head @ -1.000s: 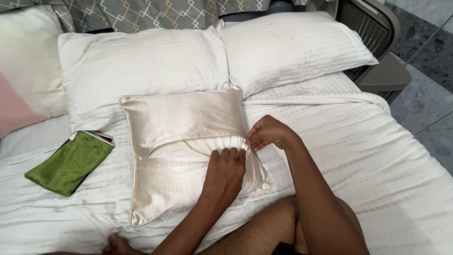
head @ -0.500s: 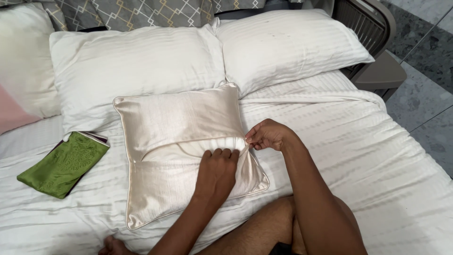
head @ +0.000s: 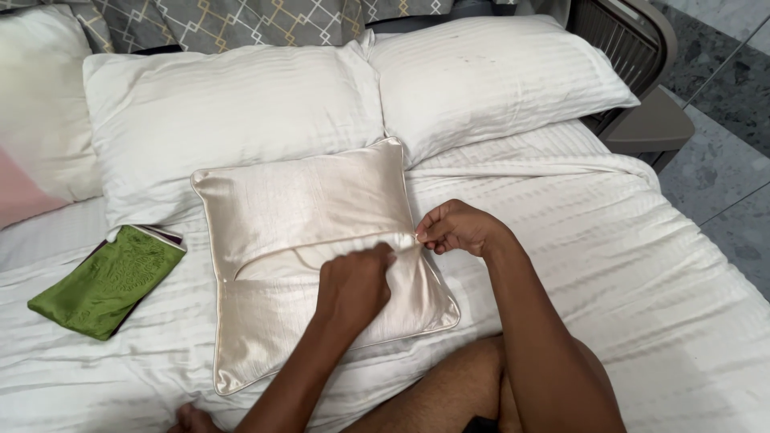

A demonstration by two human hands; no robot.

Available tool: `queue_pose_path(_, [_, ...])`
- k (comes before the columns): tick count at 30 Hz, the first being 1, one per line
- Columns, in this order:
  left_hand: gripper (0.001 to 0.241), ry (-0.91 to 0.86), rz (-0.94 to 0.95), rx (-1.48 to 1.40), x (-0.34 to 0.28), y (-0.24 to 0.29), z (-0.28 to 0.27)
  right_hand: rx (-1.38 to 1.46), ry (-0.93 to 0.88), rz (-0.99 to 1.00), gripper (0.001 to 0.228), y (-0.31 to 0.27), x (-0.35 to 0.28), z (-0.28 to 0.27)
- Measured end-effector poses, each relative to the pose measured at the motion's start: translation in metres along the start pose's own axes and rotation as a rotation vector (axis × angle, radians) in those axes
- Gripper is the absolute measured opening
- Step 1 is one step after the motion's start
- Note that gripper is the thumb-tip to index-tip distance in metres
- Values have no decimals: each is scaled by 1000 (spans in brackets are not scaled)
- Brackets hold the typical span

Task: The person sits on a bed and puts a beige pillowcase onto a white pillow by hand, smoothing the fabric and tucking the corners. They then place a purple and green pillow on the bed and proceed to put a beige pillowcase onto a pink and white pillow.

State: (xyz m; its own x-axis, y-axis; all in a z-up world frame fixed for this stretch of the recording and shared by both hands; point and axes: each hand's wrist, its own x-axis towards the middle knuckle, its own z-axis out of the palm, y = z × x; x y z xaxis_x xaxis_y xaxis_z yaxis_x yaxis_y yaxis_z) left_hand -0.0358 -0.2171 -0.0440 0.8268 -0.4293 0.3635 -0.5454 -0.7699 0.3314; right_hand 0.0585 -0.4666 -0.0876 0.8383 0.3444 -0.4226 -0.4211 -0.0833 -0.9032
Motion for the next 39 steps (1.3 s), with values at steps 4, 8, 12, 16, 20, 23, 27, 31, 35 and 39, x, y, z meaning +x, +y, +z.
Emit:
queue_pose_path(4, [13,-5,-102,-91,25,-17,-11,-276,117,-403,16,-20,-12,19])
queue_pose_path(8, [16,-53,-136,-196,42,-47,5,-176,-12,-564,14,-30,-18,36])
queue_pose_path(12, [17,-170,-160,-403,45,-56,25,-638,-50,-571,25,-36,-22,50])
queue_pose_path(16, [26,-239,-194,-394,34,-23,-18,-796,-5,-360,40,-39,-25,61])
queue_pose_path(20, [30,-219,-154,-148,5,-30,-55,-830,10,-303,37,-36,-20,63])
queue_pose_path(23, [36,-156,-61,43,-18,-58,-76,-816,34,-329,39,-35,-15,62])
queue_pose_path(27, [49,-340,-211,73,-42,-94,-80,-781,89,-324,34,-42,-17,79])
queue_pose_path(31, [62,-472,-337,-108,-55,-115,-60,-850,80,-505,24,-55,-29,101])
queue_pose_path(35, [69,-564,-391,-137,-48,-113,-46,-867,254,-785,21,-43,-14,121])
queue_pose_path(39, [64,-609,-311,-160,-43,-118,-55,-1163,206,-962,73,-35,-14,168])
